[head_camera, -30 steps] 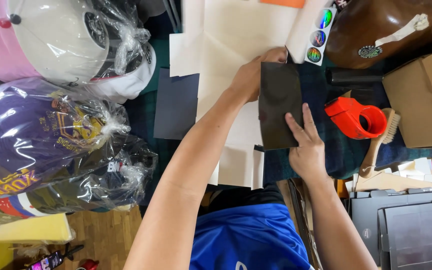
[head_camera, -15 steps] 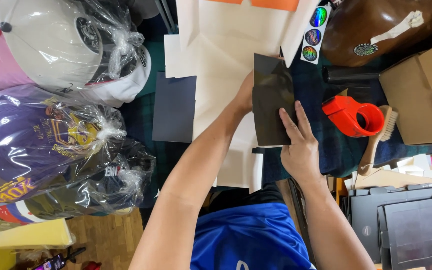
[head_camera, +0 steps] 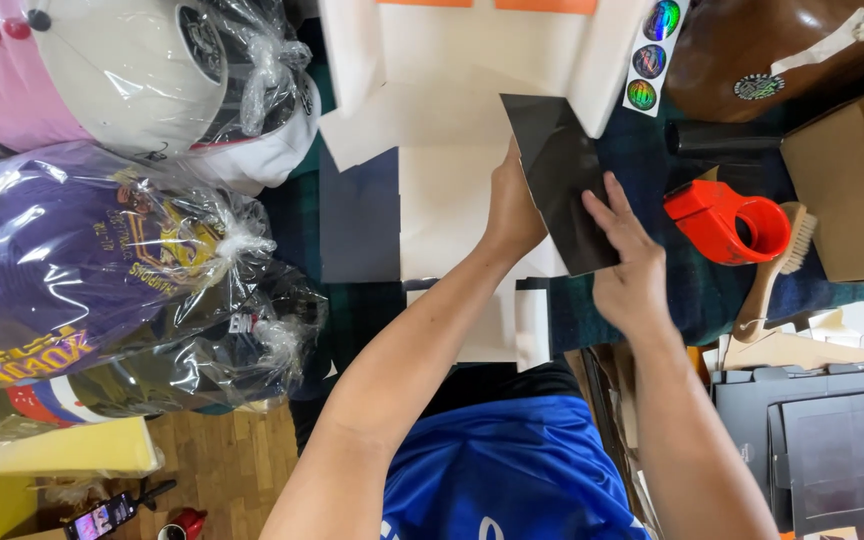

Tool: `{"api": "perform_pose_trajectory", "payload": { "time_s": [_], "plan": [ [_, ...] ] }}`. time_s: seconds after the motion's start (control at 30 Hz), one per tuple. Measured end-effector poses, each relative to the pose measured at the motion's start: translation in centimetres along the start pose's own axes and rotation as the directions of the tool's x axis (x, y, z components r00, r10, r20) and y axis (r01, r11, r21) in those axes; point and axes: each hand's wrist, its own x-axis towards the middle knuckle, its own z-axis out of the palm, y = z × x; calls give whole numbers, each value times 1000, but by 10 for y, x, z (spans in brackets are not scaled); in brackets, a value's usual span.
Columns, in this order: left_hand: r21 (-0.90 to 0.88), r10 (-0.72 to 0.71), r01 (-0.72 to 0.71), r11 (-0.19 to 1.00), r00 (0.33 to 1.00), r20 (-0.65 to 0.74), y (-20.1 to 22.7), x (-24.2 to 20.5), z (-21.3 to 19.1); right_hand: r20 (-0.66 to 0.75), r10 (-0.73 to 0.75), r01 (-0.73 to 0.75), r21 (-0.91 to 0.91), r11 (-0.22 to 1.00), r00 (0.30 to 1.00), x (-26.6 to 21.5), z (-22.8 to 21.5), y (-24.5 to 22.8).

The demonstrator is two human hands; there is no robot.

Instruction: The person opens a black box, removes a smaller black box, and then assembles a white and orange box by folding its flaps and inserting black inserts. They then place the smaller black box inside the assembled box and close it.

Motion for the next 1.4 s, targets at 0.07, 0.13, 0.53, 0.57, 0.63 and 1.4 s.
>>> {"api": "perform_pose_trajectory", "payload": {
  "time_s": [0.07,0.13,0.53,0.57,0.63,1.4],
  "plan": [
    [47,-29,31,998,999,-42,-24,17,3,45,4,-5,22,1000,999,13,0,4],
    [89,-53,61,994,995,-87,-41,31,-1,92,3,-7,41,999,996,24,1,9],
    [-22,70,-72,997,996,-54,-88,44,0,333,259,-290,46,956,907,-6,-11,12],
    [-30,74,-76,997,996,-48,-93,42,0,347,270,-310,64,948,898,-18,-9,18],
    [-52,91,-93,994,995,-30,-101,42,5,355,289,-335,75,939,889,-39,-8,22],
    [-125,166,-151,981,978,127,-220,110,69,-283,275,-394,-637,662,919,30,30,-9]
  ]
}}
